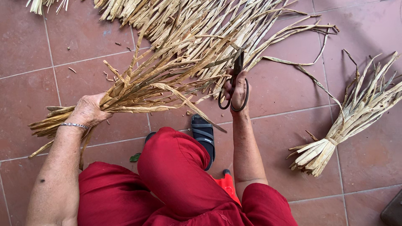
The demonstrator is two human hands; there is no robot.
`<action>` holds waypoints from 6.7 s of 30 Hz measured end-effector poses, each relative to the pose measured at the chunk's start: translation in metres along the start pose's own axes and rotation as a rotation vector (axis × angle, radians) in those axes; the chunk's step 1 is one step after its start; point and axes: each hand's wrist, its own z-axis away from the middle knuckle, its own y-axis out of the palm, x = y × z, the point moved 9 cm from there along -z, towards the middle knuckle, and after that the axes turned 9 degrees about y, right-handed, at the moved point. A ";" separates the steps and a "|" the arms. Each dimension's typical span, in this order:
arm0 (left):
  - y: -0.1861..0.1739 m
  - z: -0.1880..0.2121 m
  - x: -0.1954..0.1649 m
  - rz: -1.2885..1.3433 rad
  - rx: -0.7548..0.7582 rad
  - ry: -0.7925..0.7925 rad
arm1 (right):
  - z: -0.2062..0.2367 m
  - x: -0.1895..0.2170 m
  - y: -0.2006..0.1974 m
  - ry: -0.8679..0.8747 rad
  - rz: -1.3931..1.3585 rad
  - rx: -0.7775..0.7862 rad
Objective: The person sits on a small stool and uses shears to trim the ends of bundles of dried plant stalks. They repeatedly gather stalks, cut them to a uniform length, and place the trimmed bundles on the floor.
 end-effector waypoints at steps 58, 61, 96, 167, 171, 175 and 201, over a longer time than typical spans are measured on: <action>-0.025 -0.012 -0.071 -0.662 -0.335 0.097 | 0.089 0.055 0.187 -0.615 1.042 0.208; -0.023 -0.016 -0.050 -0.515 -0.263 0.026 | 0.076 0.044 0.162 -0.450 0.606 0.239; -0.057 0.022 0.006 -0.351 -0.534 0.277 | 0.042 0.065 0.040 -0.245 1.191 -0.214; -0.056 0.028 0.011 -0.071 -0.275 0.017 | 0.044 0.057 0.060 -0.352 0.761 0.019; -0.052 0.030 0.011 -0.026 -0.247 0.003 | 0.039 0.049 0.057 -0.276 0.689 0.026; -0.049 0.027 0.014 -0.050 -0.223 -0.011 | 0.055 0.064 0.065 -0.531 0.688 0.025; -0.040 0.023 0.020 -0.178 -0.173 0.048 | 0.035 0.053 0.043 -0.359 0.608 -0.017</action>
